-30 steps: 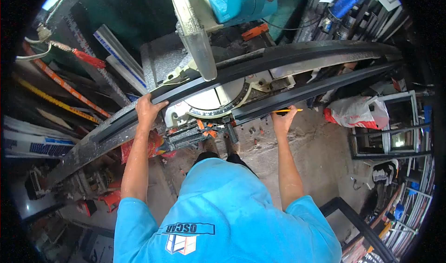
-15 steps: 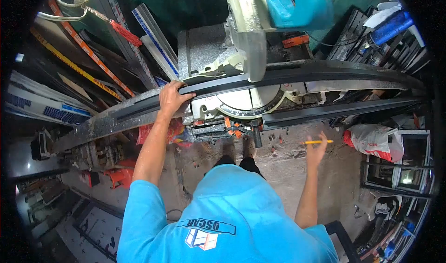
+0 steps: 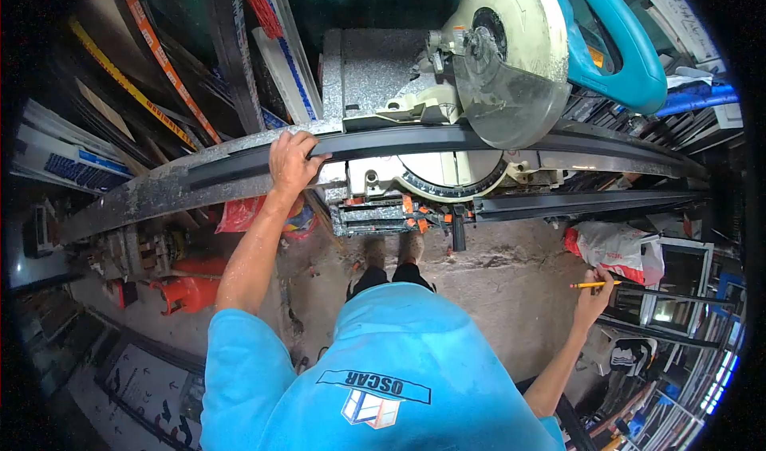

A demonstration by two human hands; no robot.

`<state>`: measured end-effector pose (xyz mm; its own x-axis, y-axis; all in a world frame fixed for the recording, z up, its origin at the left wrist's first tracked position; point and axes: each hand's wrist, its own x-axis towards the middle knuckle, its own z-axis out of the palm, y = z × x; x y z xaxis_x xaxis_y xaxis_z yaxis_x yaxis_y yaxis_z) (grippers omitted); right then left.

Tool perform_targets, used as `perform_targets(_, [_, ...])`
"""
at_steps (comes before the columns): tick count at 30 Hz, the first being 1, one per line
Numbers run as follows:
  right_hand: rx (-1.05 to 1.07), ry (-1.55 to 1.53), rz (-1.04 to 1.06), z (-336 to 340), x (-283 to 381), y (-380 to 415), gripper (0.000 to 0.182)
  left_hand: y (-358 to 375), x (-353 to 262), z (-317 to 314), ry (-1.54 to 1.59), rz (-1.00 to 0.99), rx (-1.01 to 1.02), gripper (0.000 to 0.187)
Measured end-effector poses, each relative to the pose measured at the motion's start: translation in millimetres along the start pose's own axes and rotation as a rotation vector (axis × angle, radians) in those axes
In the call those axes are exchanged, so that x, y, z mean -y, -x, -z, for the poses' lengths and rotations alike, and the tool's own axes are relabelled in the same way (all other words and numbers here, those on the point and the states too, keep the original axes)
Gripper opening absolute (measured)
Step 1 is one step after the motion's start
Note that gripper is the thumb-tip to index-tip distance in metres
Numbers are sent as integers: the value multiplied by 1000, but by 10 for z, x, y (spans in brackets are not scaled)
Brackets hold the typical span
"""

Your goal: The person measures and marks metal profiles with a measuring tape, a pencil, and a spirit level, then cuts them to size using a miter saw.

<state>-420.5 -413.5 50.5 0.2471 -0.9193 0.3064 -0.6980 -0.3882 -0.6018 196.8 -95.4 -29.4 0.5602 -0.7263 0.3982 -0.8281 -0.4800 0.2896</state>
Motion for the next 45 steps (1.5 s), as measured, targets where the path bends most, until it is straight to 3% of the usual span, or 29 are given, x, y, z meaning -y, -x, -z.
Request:
perform_targets(5, [90,20,-12,-138,433,23,33,42,-10,-5,3,-37,-41,29])
perform_targets(7, [115,55,138,-191,685,-13,33,-4,-4,24,-15,-21,-9,30])
perform_targets(21, [81,-45,48,-307,786,90,32,261,651,339,-105,44,34,36])
perform_targets(25, [99,-30,135,-423,713,144,31,263,690,404,-149,57,45,38])
perform_targets(36, [139,-60,34,-453,583,241,34,207,563,436,-164,66,18,38])
perform_targets(43, [229,-121,162,-456,1031,-107,34,-21,187,87,-33,47,32,42])
perform_targets(45, [264,-153,105,-468,1191,-333,34,-79,30,2,75,46,-65,48])
